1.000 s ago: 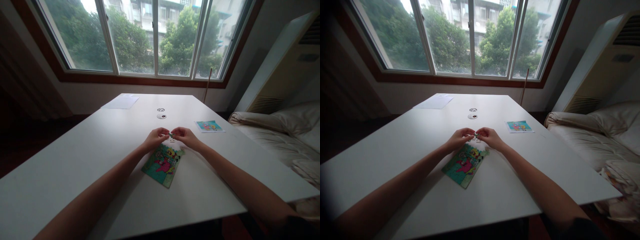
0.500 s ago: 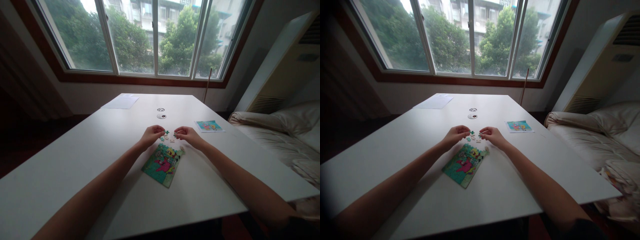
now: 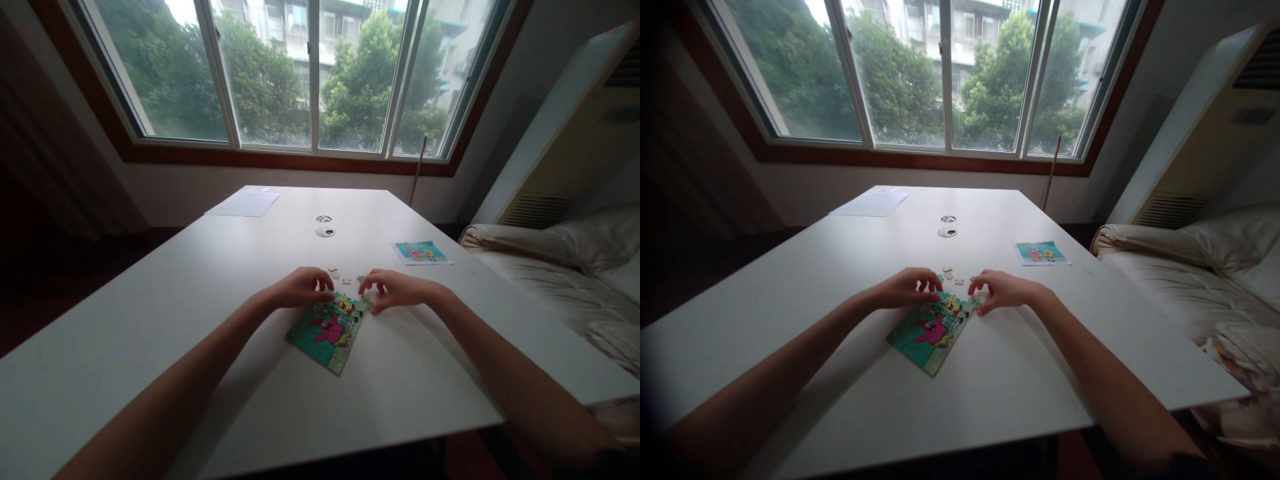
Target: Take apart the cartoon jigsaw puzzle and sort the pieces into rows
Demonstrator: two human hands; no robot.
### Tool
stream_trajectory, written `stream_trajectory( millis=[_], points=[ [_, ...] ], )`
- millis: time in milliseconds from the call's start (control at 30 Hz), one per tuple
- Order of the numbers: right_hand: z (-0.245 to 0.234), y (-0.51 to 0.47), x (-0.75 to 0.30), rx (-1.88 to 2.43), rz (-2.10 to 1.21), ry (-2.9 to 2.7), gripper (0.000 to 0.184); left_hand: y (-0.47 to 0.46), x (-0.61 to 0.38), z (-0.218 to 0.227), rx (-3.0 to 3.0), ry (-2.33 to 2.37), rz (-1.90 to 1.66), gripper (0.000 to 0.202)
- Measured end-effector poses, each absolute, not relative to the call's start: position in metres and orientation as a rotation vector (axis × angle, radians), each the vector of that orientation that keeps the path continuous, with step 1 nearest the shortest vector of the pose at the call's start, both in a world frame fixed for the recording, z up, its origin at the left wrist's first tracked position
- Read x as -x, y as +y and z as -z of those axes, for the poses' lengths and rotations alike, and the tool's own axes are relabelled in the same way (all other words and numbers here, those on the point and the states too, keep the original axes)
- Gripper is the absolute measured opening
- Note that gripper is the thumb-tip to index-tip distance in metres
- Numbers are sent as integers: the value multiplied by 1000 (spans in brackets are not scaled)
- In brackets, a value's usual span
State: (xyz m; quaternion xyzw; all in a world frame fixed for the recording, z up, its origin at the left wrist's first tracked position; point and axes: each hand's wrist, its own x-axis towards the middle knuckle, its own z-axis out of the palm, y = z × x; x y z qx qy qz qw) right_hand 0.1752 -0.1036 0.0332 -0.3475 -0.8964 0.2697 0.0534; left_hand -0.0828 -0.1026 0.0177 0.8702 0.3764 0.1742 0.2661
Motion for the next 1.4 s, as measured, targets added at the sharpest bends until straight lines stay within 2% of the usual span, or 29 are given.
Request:
stream_trajectory(
  millis=[167,400,700,933,1100,1400],
  points=[
    [-28,-102,-172,1084,-904,-2650,28,-109,79,-17,-2460,933,-440,25],
    [-18,-94,-170,1122,-679,-2532,17,-105,82,-16,-2439,982,-509,17],
    [-11,-90,-171,1189,-669,-2399,21,-90,96,-6,-2371,1277,-636,12],
    [-9,-84,-174,1282,-446,-2261,20,-84,102,6,-2383,1414,-805,18],
    [-5,-82,-167,1228,-239,-2253,19,-84,91,4,-2453,1331,-844,19],
    [-6,-82,-134,1180,-223,-2484,19,-67,66,5,-2575,1181,-694,23]
  ],
)
